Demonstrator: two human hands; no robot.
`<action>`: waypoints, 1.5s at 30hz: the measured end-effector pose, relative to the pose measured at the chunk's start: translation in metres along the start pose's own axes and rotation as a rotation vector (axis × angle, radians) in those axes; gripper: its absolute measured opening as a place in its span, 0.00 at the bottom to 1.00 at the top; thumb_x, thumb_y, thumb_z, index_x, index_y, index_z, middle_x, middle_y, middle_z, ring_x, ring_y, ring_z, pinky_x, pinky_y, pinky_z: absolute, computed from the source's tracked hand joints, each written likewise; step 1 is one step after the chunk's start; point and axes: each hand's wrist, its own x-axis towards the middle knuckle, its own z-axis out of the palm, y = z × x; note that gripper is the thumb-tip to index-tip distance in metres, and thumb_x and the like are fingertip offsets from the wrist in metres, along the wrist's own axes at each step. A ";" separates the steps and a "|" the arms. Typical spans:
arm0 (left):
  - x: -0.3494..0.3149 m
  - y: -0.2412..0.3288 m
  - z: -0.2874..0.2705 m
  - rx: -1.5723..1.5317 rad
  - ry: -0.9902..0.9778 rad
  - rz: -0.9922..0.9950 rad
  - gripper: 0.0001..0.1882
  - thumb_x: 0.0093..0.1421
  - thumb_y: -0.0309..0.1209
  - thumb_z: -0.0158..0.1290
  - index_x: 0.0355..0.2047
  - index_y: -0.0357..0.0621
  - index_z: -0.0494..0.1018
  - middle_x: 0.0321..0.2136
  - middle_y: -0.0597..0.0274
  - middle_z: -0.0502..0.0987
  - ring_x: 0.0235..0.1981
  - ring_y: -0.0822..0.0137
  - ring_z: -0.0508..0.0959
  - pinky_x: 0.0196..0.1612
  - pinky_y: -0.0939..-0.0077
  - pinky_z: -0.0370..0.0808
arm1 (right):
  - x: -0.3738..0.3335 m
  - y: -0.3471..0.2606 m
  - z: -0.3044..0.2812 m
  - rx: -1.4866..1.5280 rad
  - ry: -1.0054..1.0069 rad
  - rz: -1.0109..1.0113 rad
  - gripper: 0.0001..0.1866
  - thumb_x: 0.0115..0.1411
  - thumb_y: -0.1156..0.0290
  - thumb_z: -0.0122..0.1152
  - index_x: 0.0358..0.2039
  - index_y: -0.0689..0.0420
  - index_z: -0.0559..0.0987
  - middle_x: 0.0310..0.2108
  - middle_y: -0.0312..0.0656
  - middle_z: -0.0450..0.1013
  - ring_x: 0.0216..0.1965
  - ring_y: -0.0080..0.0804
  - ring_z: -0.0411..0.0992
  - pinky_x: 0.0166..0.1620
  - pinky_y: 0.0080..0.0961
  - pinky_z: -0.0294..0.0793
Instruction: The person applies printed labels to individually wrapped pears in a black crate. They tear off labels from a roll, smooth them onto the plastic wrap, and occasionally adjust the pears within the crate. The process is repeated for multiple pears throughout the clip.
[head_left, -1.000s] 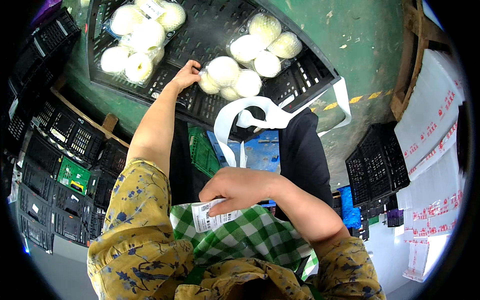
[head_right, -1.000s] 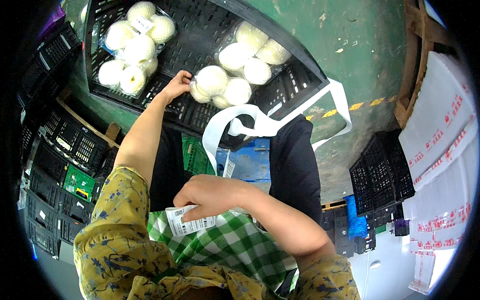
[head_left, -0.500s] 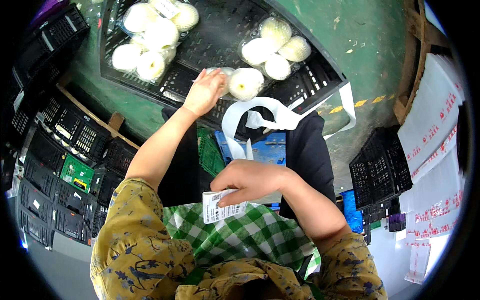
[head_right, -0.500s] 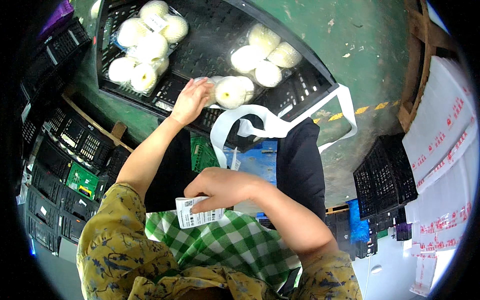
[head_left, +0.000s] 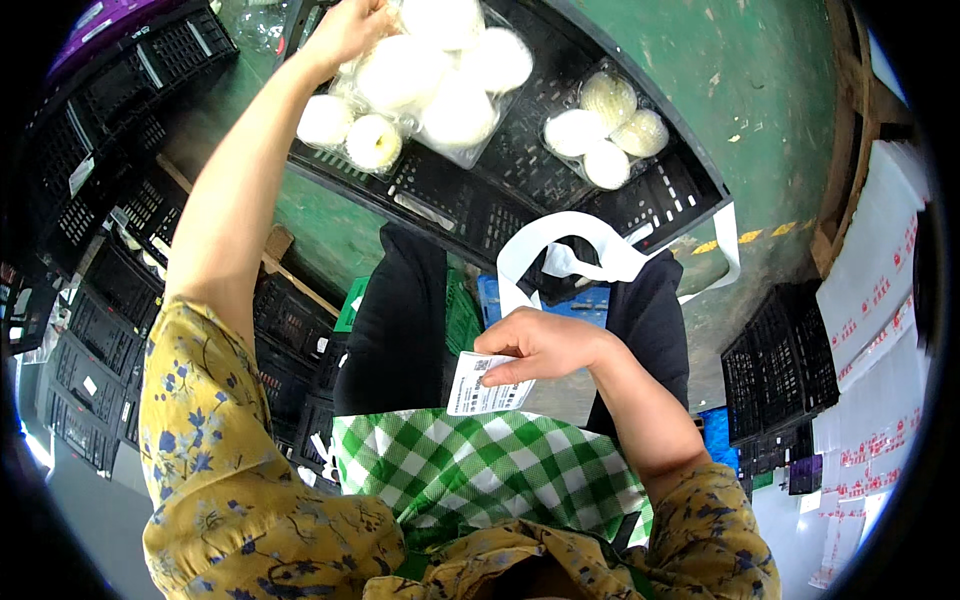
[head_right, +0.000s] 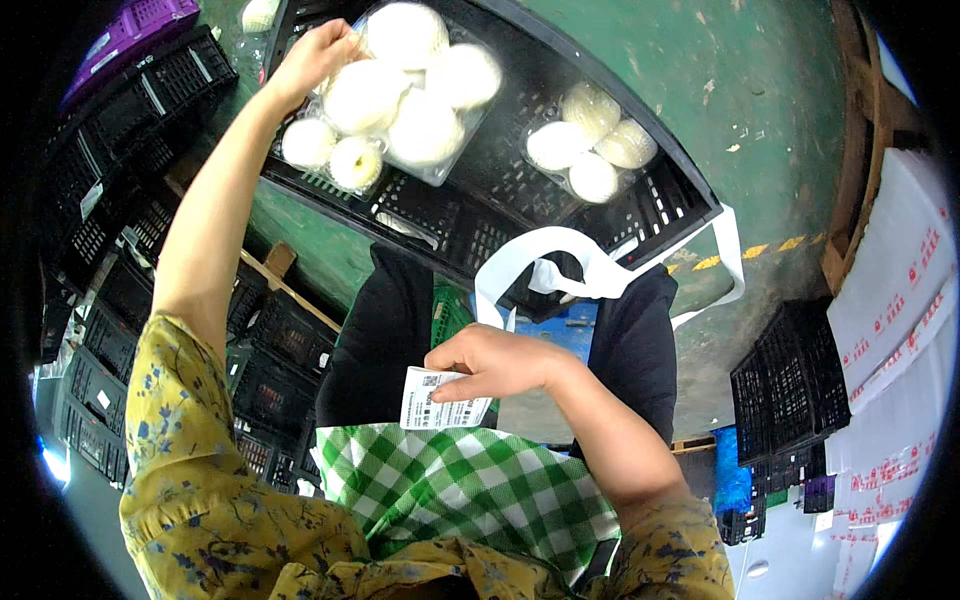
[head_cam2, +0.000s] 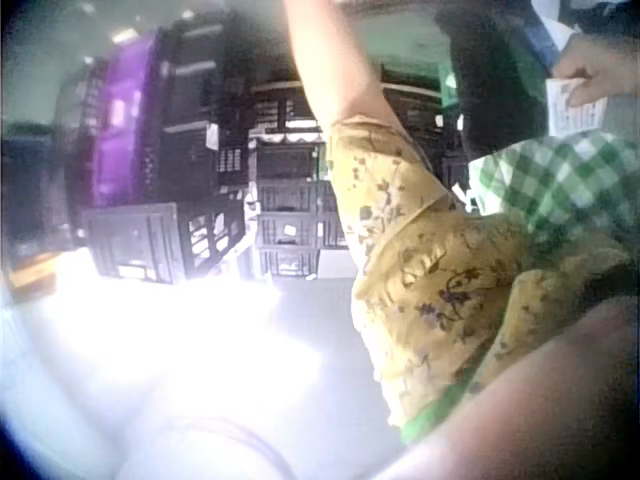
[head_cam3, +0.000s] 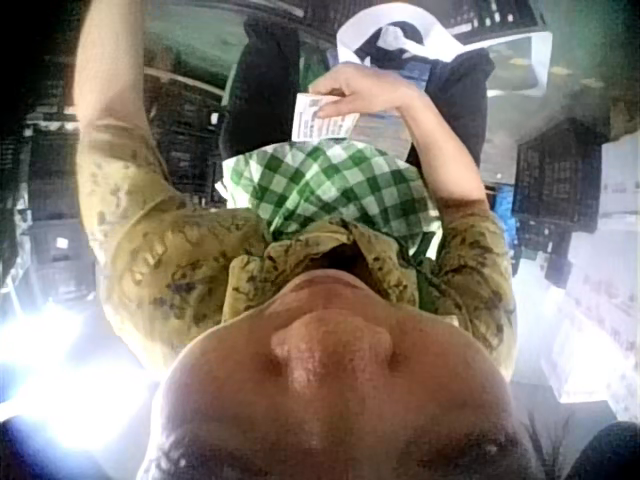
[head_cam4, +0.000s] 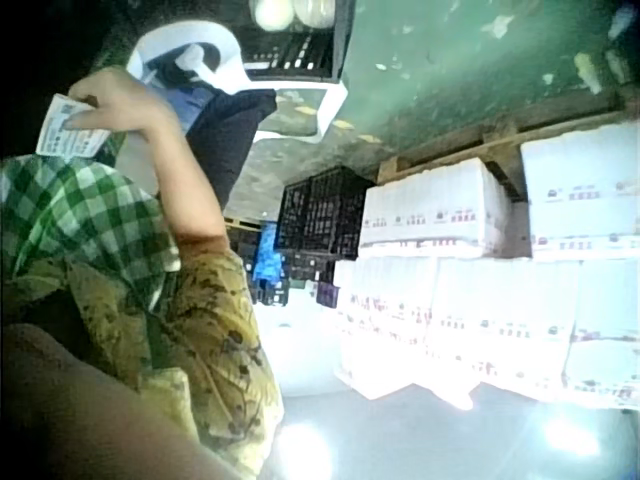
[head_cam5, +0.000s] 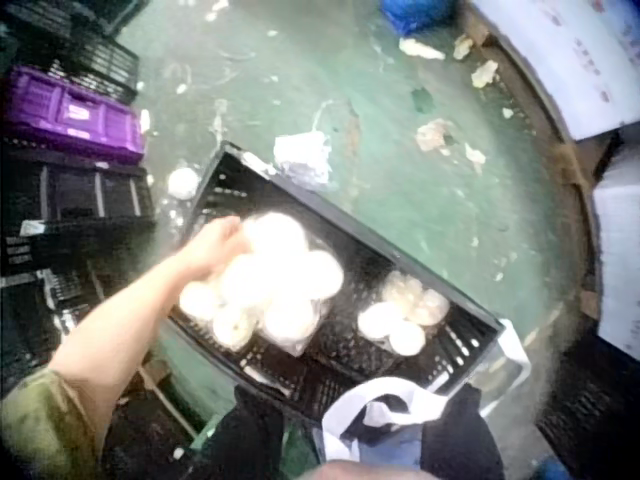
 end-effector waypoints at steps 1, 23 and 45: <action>0.016 -0.011 -0.010 0.094 0.025 0.045 0.12 0.61 0.36 0.44 0.30 0.40 0.69 0.23 0.65 0.73 0.24 0.76 0.71 0.29 0.81 0.69 | 0.003 0.001 -0.003 0.036 0.024 0.008 0.10 0.54 0.67 0.58 0.30 0.62 0.75 0.18 0.38 0.70 0.20 0.18 0.66 0.23 0.21 0.63; 0.082 -0.035 -0.012 0.535 0.192 -0.082 0.18 0.50 0.39 0.51 0.29 0.33 0.74 0.30 0.42 0.75 0.35 0.50 0.76 0.40 0.62 0.71 | 0.111 0.039 -0.151 0.470 1.191 -0.263 0.09 0.57 0.74 0.54 0.36 0.65 0.75 0.29 0.39 0.75 0.28 0.21 0.72 0.32 0.18 0.71; 0.053 -0.028 0.012 -0.060 0.296 -0.366 0.12 0.57 0.34 0.46 0.40 0.46 0.71 0.19 0.70 0.69 0.18 0.77 0.66 0.20 0.77 0.66 | 0.154 -0.002 -0.254 0.871 1.417 -0.279 0.12 0.57 0.71 0.56 0.36 0.68 0.72 0.30 0.48 0.73 0.28 0.36 0.73 0.31 0.38 0.75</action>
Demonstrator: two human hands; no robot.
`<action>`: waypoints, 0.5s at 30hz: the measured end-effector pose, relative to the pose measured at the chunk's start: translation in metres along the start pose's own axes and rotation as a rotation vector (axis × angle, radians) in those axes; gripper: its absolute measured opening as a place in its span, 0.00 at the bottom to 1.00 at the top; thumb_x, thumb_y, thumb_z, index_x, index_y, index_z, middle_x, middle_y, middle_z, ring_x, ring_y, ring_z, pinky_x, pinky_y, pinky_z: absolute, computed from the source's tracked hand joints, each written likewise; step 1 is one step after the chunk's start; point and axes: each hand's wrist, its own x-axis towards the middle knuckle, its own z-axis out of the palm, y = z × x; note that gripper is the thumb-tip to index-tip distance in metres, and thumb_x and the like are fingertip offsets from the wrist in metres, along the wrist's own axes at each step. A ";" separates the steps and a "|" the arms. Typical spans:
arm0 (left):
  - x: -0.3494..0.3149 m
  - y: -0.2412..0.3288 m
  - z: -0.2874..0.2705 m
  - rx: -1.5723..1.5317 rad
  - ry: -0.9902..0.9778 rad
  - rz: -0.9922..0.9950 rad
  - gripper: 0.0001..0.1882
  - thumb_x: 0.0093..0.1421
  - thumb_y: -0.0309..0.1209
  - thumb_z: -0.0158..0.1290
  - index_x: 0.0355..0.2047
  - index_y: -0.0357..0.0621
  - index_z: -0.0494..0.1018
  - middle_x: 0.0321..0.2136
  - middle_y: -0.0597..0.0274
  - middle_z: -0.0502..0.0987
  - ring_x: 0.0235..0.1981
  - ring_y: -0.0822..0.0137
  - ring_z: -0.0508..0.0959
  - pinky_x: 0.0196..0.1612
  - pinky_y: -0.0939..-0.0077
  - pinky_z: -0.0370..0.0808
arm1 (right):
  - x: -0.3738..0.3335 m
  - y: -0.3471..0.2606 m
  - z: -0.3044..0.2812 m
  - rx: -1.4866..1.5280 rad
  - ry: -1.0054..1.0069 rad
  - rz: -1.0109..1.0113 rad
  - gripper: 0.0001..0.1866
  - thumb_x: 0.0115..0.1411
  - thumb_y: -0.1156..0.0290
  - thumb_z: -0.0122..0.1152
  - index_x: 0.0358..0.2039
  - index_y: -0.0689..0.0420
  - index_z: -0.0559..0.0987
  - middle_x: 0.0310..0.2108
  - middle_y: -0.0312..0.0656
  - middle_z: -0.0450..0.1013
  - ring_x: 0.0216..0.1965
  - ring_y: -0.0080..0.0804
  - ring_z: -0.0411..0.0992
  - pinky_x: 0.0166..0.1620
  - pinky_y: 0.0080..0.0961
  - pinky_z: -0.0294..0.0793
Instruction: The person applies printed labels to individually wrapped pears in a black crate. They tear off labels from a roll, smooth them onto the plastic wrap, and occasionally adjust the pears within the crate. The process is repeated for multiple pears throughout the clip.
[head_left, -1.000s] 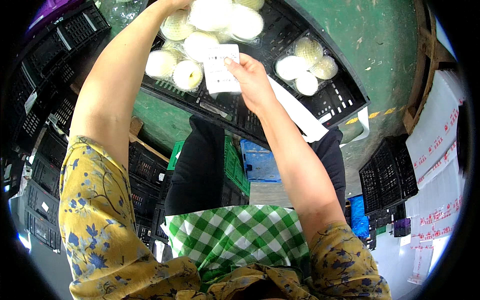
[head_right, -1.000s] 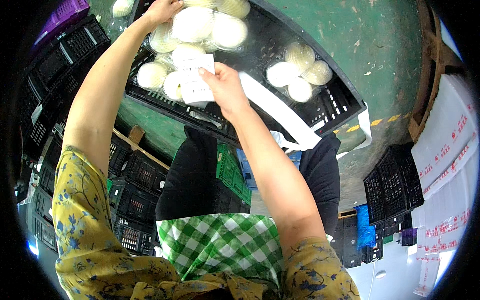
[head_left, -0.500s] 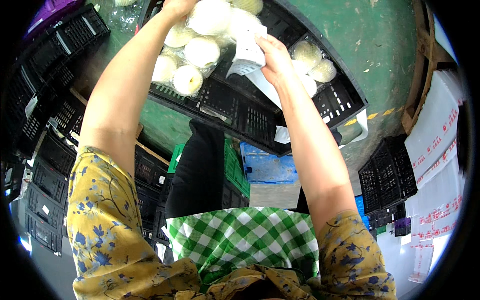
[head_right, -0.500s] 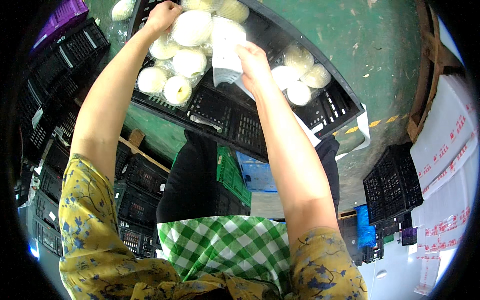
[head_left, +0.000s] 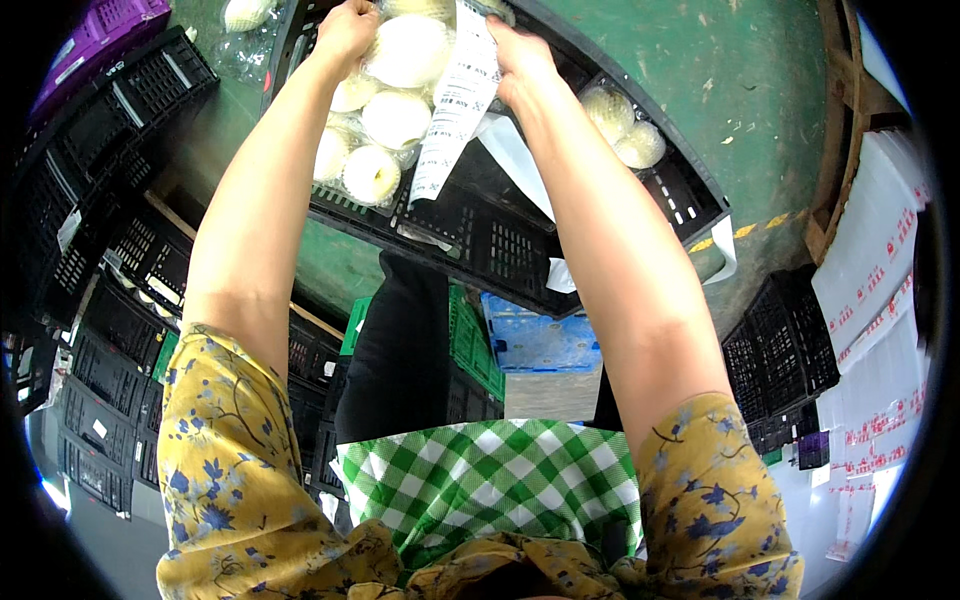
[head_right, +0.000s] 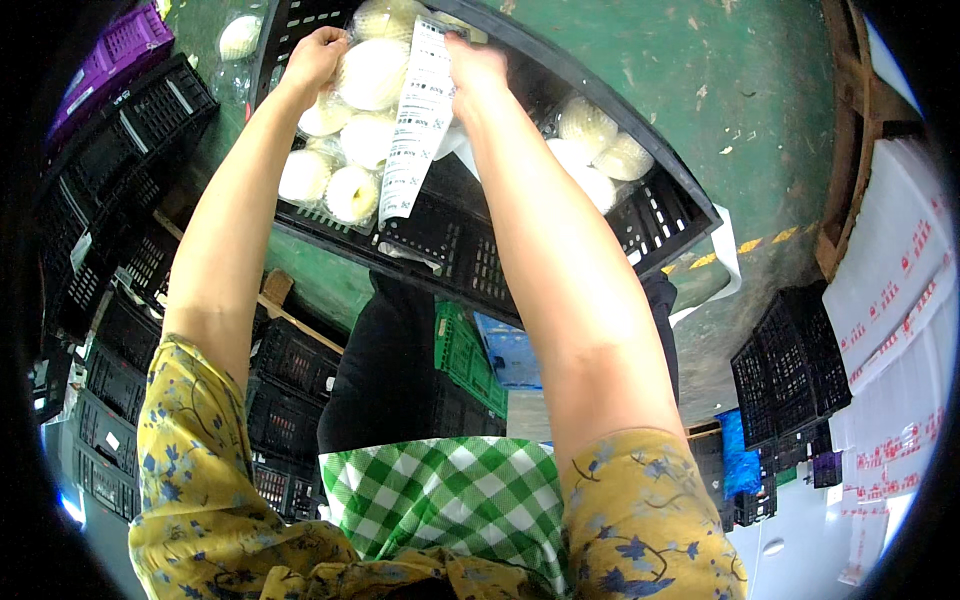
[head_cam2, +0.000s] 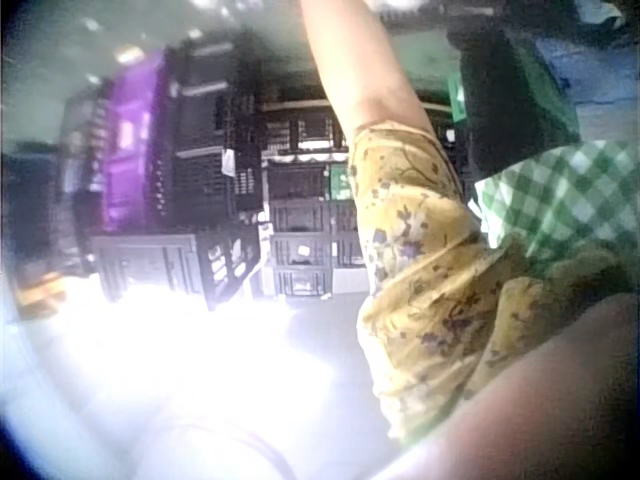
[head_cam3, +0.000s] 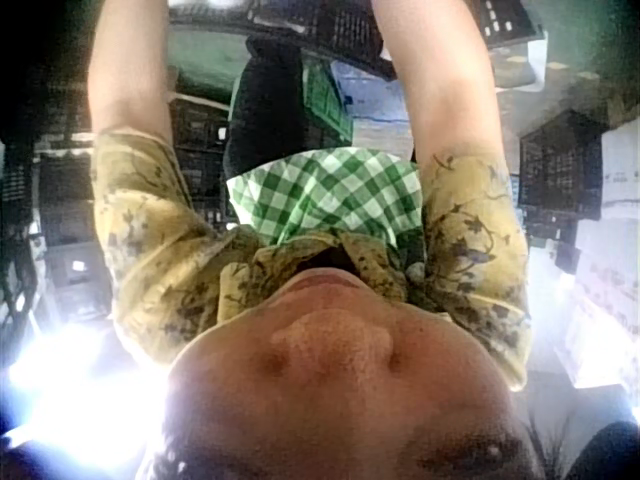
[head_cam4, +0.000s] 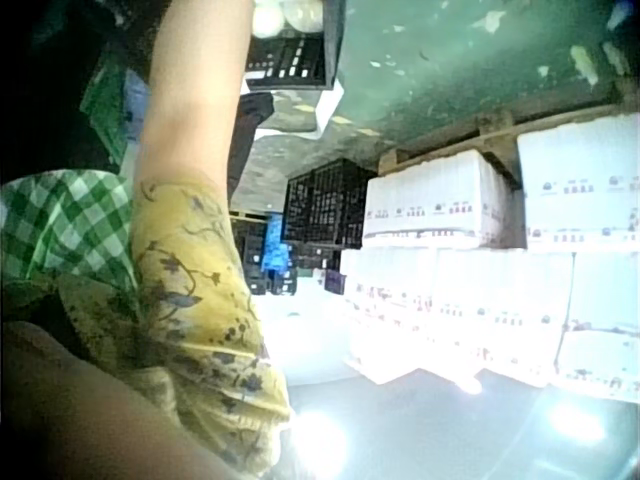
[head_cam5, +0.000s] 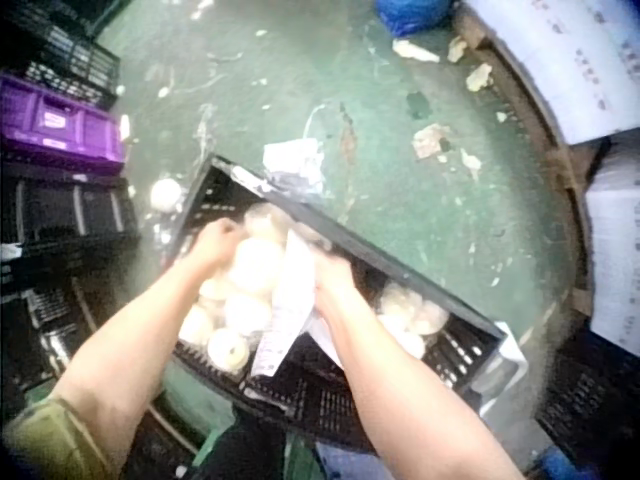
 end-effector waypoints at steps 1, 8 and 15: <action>0.000 0.001 0.000 0.015 -0.008 -0.020 0.12 0.57 0.34 0.46 0.40 0.46 0.71 0.19 0.70 0.69 0.19 0.77 0.66 0.20 0.77 0.67 | 0.011 0.003 0.003 0.007 0.029 -0.004 0.12 0.57 0.71 0.56 0.36 0.69 0.72 0.30 0.48 0.73 0.28 0.37 0.73 0.31 0.39 0.75; -0.001 0.001 0.002 0.005 -0.016 -0.021 0.12 0.59 0.35 0.45 0.42 0.47 0.70 0.25 0.68 0.72 0.24 0.75 0.69 0.24 0.75 0.69 | 0.042 0.015 0.012 0.120 0.084 0.022 0.14 0.51 0.75 0.61 0.36 0.71 0.72 0.32 0.49 0.74 0.30 0.37 0.73 0.30 0.37 0.74; -0.004 0.003 -0.001 0.017 -0.023 -0.039 0.13 0.59 0.36 0.45 0.42 0.47 0.70 0.28 0.67 0.73 0.27 0.74 0.70 0.25 0.75 0.70 | 0.075 0.026 0.007 0.059 0.049 0.100 0.16 0.47 0.79 0.63 0.38 0.67 0.73 0.35 0.51 0.74 0.32 0.39 0.74 0.32 0.36 0.73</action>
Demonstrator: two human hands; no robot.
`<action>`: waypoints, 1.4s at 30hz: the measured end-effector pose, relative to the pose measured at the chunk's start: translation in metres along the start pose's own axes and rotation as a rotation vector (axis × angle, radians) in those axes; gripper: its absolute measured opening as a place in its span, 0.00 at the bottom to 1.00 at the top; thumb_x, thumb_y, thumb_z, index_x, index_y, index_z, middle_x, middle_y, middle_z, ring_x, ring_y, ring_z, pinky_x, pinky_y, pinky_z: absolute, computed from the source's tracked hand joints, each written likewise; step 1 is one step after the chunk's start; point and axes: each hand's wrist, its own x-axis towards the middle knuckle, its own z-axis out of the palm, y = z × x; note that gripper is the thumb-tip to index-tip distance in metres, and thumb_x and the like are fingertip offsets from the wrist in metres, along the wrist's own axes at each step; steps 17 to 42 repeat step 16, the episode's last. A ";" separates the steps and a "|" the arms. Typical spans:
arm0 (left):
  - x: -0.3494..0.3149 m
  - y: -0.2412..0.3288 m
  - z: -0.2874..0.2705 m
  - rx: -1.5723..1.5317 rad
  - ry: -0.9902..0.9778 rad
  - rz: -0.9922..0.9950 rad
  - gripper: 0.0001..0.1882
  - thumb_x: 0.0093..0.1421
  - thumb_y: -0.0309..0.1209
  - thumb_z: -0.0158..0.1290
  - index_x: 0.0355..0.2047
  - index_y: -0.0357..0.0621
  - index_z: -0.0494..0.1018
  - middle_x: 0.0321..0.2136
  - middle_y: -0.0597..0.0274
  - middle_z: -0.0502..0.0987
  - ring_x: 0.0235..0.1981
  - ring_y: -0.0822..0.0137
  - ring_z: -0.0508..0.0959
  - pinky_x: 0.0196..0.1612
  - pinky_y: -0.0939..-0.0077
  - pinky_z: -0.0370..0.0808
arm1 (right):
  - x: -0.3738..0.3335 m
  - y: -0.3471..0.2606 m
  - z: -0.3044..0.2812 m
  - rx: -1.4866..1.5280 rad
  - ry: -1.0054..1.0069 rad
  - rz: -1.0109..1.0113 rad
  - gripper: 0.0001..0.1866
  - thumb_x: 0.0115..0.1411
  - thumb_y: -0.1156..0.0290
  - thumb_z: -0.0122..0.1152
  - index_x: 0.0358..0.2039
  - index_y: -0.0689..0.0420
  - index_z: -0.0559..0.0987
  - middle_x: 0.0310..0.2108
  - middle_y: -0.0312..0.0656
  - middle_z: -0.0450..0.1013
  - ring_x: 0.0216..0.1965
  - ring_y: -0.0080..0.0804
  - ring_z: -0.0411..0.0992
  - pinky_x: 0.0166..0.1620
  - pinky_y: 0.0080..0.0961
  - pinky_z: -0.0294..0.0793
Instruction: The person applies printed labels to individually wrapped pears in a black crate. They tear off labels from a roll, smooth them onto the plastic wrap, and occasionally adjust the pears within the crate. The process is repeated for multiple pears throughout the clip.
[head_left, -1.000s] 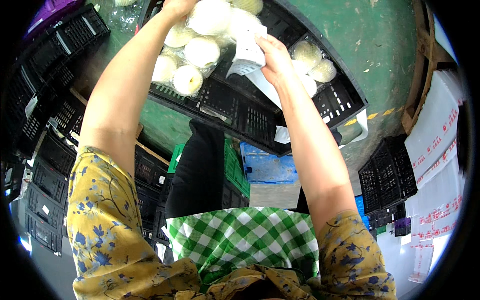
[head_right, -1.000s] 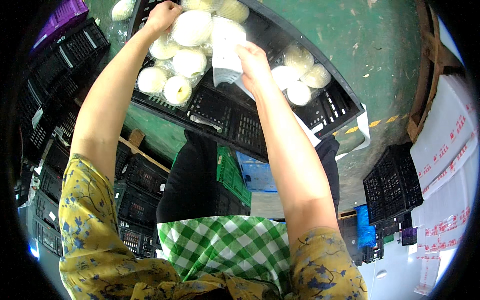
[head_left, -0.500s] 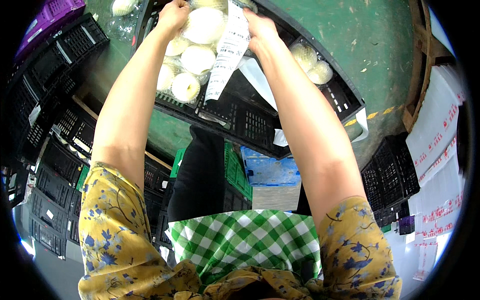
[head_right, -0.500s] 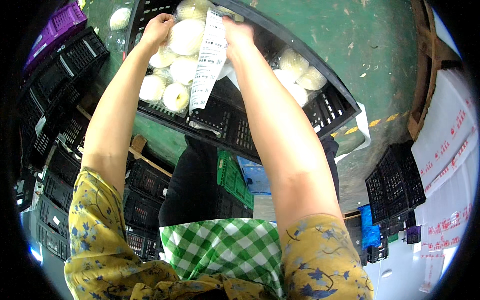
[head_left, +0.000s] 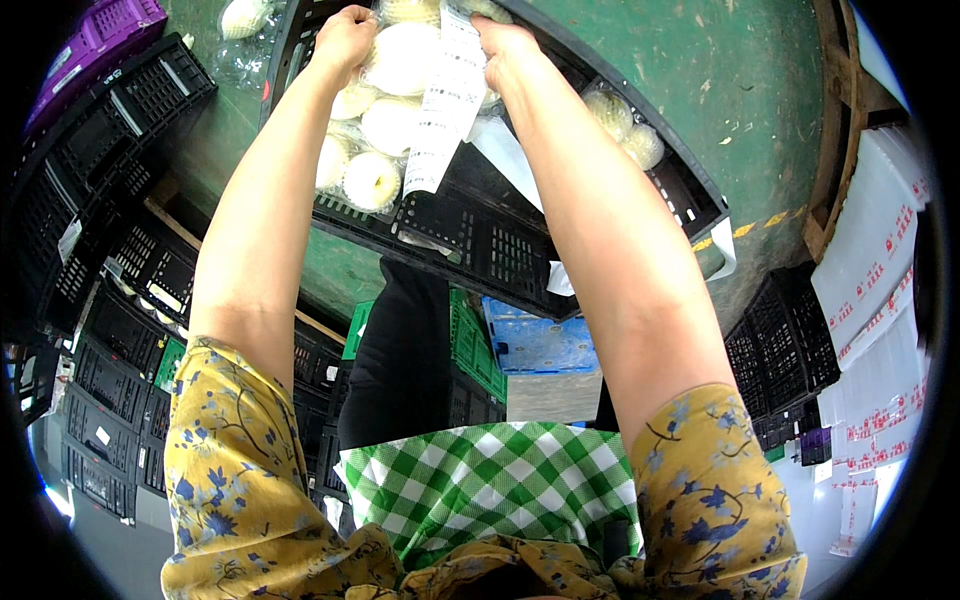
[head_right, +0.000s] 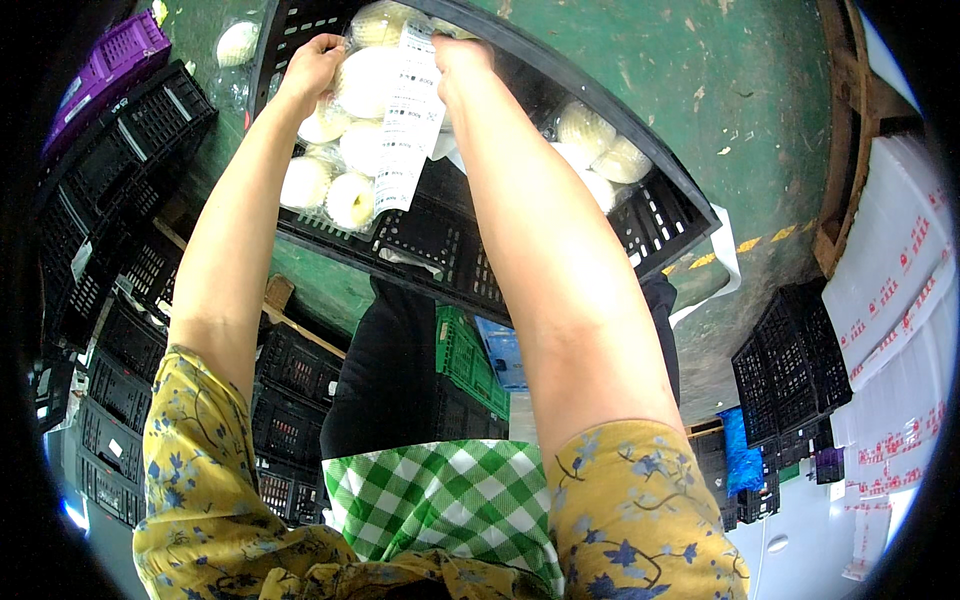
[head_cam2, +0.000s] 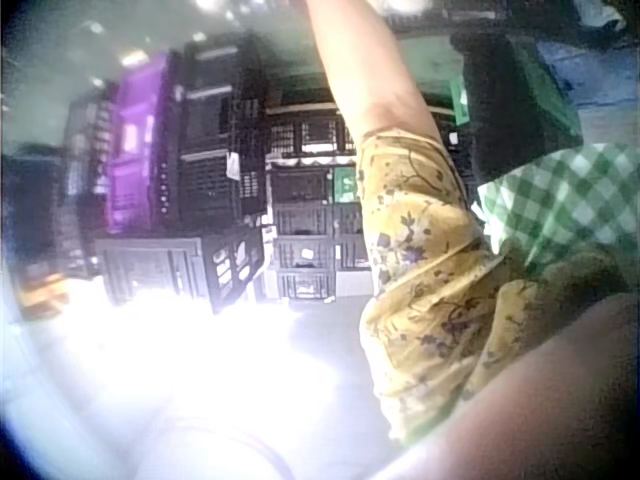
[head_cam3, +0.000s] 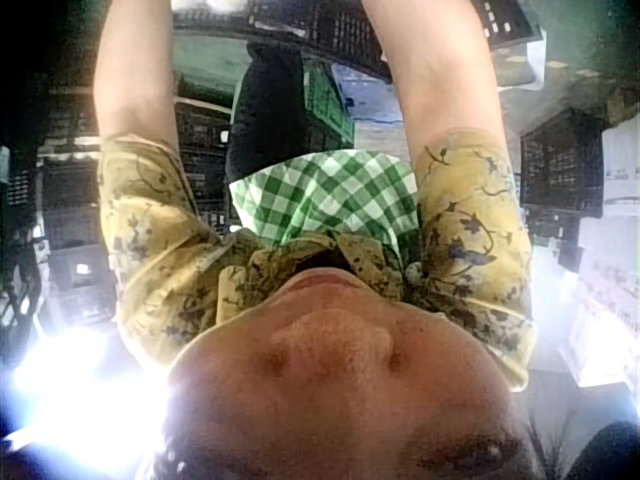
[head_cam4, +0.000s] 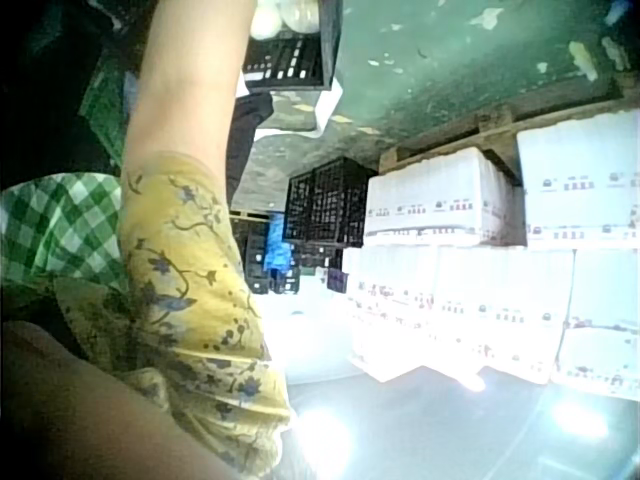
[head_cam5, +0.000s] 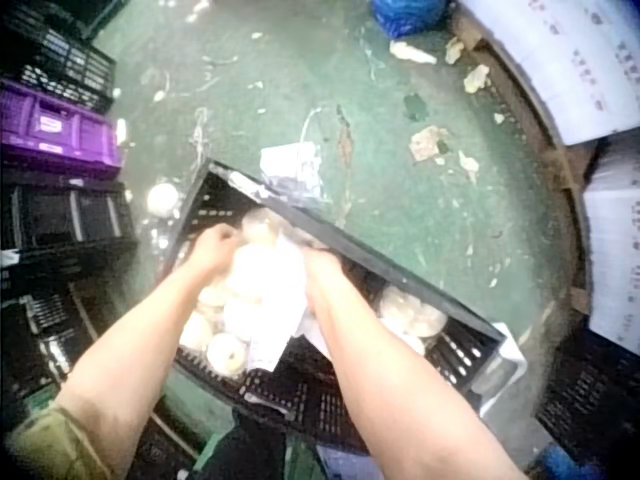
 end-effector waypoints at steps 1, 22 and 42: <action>-0.001 0.002 0.000 0.001 -0.003 0.000 0.13 0.59 0.36 0.45 0.42 0.47 0.70 0.29 0.67 0.73 0.27 0.74 0.70 0.25 0.75 0.70 | 0.010 0.003 -0.002 0.004 -0.018 0.021 0.16 0.47 0.79 0.63 0.38 0.67 0.73 0.35 0.51 0.74 0.32 0.39 0.74 0.33 0.36 0.73; -0.017 0.027 0.015 0.459 0.189 1.033 0.22 0.48 0.22 0.43 0.46 0.48 0.68 0.48 0.55 0.69 0.50 0.57 0.68 0.59 0.62 0.57 | 0.007 0.009 -0.015 0.063 -0.042 0.044 0.19 0.47 0.79 0.63 0.39 0.72 0.72 0.36 0.52 0.73 0.33 0.41 0.74 0.34 0.38 0.74; -0.017 0.027 0.015 0.459 0.189 1.033 0.22 0.48 0.22 0.43 0.46 0.48 0.68 0.48 0.55 0.69 0.50 0.57 0.68 0.59 0.62 0.57 | 0.007 0.009 -0.015 0.063 -0.042 0.044 0.19 0.47 0.79 0.63 0.39 0.72 0.72 0.36 0.52 0.73 0.33 0.41 0.74 0.34 0.38 0.74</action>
